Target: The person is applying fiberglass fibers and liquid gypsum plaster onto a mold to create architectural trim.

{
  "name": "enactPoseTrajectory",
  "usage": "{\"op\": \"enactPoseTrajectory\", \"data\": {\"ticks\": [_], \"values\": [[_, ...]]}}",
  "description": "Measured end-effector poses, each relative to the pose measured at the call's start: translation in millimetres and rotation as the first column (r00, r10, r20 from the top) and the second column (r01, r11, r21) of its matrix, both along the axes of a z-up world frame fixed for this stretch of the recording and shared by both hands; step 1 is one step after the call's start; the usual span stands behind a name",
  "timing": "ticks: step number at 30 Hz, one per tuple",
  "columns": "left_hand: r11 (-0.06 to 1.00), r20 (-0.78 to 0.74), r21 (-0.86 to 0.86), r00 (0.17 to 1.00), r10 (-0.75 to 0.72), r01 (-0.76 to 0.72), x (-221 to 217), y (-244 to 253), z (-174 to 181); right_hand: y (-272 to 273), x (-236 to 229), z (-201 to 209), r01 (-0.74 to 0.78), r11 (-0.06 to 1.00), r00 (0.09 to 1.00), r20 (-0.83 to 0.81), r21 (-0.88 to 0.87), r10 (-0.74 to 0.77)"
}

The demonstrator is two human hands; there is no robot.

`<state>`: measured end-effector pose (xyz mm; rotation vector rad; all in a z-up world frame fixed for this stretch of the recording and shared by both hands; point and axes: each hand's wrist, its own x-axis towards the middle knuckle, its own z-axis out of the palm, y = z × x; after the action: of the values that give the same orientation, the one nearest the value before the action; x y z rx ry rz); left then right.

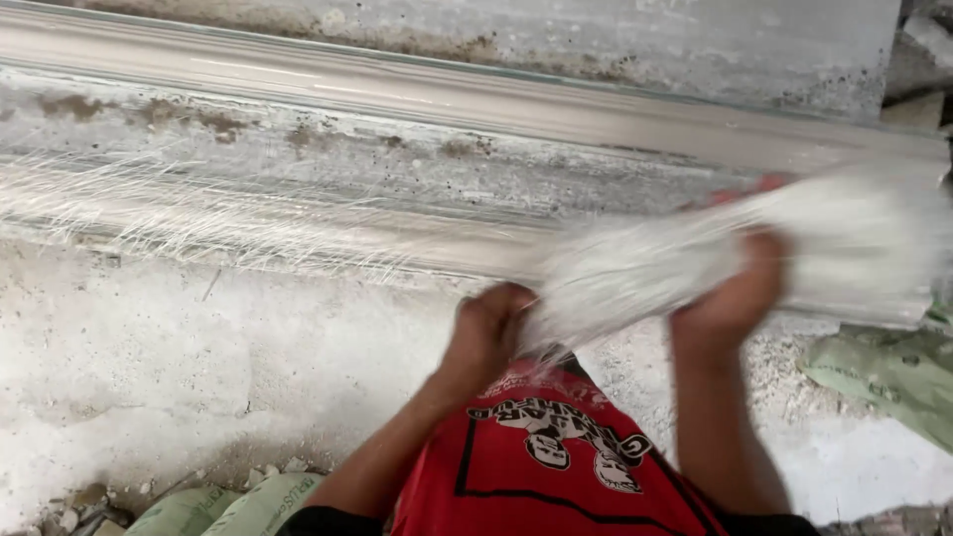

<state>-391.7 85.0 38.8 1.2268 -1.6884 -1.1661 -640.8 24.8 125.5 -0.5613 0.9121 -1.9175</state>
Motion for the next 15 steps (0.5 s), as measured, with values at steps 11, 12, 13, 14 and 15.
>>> {"op": "enactPoseTrajectory", "data": {"ticks": [11, 12, 13, 14, 15], "values": [[0.859, 0.763, -0.511, 0.481, 0.433, 0.038, 32, -40, -28, 26, -82, -43, 0.192, 0.981, 0.962, -0.204, 0.027, -0.183], [0.990, 0.540, 0.053, 0.838, 0.080, -0.129, 8, -38, 22, 28, -39, -34, 0.179, 0.978, 0.973, -0.165, 0.106, -0.160], [0.796, 0.033, 0.604, 0.998, -0.049, 0.020, -13, -31, 73, 29, 4, -25, 0.162, 0.970, 0.982, -0.123, 0.184, -0.141], [0.801, 0.038, 0.599, 0.998, -0.046, 0.014, -19, -19, 43, 26, 3, -22, 0.157, 0.971, 0.984, -0.117, 0.178, -0.138], [0.977, 0.007, 0.182, 0.993, -0.115, 0.112, -24, -8, 13, 23, 2, -18, 0.133, 0.983, 0.988, -0.097, 0.125, -0.121]]}}
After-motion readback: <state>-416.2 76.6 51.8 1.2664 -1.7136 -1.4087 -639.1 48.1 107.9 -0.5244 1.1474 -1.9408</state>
